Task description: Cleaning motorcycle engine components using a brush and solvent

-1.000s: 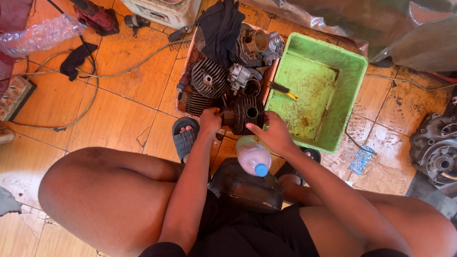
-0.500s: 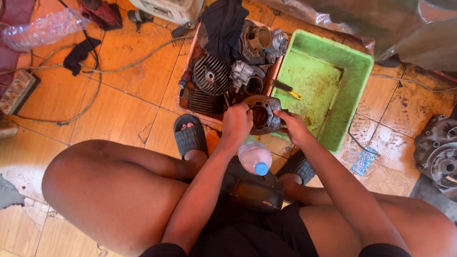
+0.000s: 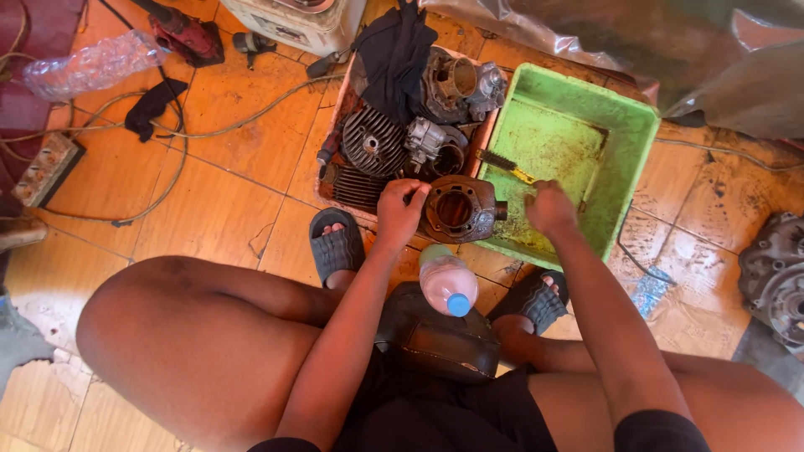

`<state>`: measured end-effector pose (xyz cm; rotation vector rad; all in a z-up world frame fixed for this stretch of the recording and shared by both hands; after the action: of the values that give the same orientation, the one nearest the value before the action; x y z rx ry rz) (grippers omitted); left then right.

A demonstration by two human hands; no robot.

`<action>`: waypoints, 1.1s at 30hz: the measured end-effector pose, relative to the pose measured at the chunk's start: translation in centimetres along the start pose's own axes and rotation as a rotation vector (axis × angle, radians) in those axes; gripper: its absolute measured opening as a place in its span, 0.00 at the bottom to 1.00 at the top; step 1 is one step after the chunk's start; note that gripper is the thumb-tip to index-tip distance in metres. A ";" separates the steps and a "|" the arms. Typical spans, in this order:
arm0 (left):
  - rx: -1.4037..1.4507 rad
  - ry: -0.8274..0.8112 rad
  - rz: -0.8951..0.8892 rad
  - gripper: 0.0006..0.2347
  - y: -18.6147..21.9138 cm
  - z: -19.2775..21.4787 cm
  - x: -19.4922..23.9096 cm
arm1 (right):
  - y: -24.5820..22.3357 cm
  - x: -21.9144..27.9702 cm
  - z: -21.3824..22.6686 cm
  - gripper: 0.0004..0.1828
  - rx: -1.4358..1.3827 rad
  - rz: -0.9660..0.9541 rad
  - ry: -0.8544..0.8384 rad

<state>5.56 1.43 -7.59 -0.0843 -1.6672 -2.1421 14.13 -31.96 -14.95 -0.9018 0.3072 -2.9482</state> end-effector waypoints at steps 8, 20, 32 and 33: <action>0.234 0.138 0.101 0.08 -0.2 0.5 0.1 | 0.3 -5.3 -4.3 0.34 0.091 -0.025 0.029; 0.306 -0.131 0.291 0.11 7.3 1.6 1.4 | -0.6 -2.9 1.0 0.18 -0.056 0.001 0.021; 0.044 -0.199 0.244 0.10 3.4 -1.5 0.9 | -12.6 20.2 16.5 0.28 0.053 0.161 -0.283; -0.028 -0.170 0.207 0.09 3.2 -1.4 0.4 | -13.4 20.1 15.6 0.27 0.035 0.209 -0.291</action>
<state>6.66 -0.64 -4.93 -0.4386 -1.6409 -2.0494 6.38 -23.60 11.50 -1.1945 0.3122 -2.5819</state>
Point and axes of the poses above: each hand's wrist, its own x-axis away from the middle knuckle, its own z-axis out of the back of the hand, y = z × x, the point moved 8 cm from there along -x, towards the middle knuckle
